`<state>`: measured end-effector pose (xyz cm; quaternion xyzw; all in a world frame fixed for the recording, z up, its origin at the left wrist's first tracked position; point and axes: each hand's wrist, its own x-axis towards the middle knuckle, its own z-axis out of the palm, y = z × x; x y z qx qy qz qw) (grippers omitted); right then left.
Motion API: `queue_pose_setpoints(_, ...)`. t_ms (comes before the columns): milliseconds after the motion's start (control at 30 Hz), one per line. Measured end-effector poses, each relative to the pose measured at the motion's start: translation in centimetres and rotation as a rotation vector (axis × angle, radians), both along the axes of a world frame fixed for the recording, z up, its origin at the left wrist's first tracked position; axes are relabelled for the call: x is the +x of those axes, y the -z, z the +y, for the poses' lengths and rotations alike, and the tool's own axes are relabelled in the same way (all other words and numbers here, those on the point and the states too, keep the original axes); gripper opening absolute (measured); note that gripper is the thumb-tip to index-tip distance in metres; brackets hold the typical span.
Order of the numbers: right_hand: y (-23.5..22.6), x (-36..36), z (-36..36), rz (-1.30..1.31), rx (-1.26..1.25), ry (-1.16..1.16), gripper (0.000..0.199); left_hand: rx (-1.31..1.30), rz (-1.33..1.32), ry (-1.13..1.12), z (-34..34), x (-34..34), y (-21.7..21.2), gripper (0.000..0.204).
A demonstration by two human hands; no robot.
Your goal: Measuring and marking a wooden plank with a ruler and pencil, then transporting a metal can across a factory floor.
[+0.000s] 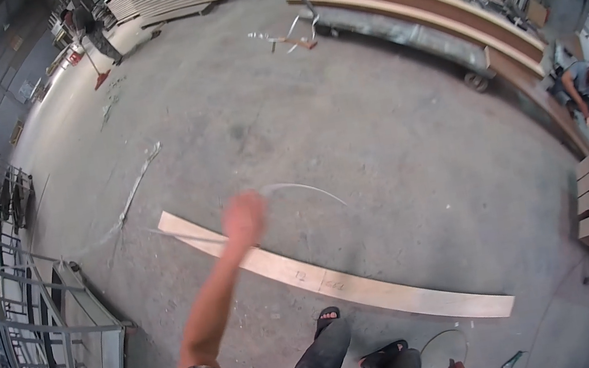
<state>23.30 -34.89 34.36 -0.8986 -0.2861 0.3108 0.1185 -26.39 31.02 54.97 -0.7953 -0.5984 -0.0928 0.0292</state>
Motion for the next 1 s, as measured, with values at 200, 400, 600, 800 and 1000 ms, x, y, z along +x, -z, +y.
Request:
queue_pose_setpoints(200, -21.1, -6.3, 23.3, 0.088, 0.151, -0.068, 0.030, 0.445, -1.265, -0.206, 5.3, -19.1, -23.6, 0.036)
queue_pose_setpoints(400, -28.0, -12.3, 40.7, 0.021, 0.645, -0.386, 0.038, 0.237, -1.378, -0.358, 5.5, -15.6, -30.8, 0.029)
queue_pose_setpoints(600, -36.5, -17.9, 52.7, 0.894, 0.582, 0.084, 0.076, -0.214, -0.955, -0.112, 5.5, -5.1, -22.9, 0.034)
queue_pose_setpoints(800, -29.7, -13.6, 64.6, 0.989, 0.466, 0.033, 0.089, -0.338, -0.602, -0.191, 8.3, 3.3, -14.9, 0.031)
queue_pose_setpoints(1000, -34.6, -3.9, 82.4, 1.054, 0.582, -0.189, 0.045, -0.364, -0.541, -0.395, 12.4, 3.6, -13.4, 0.029)
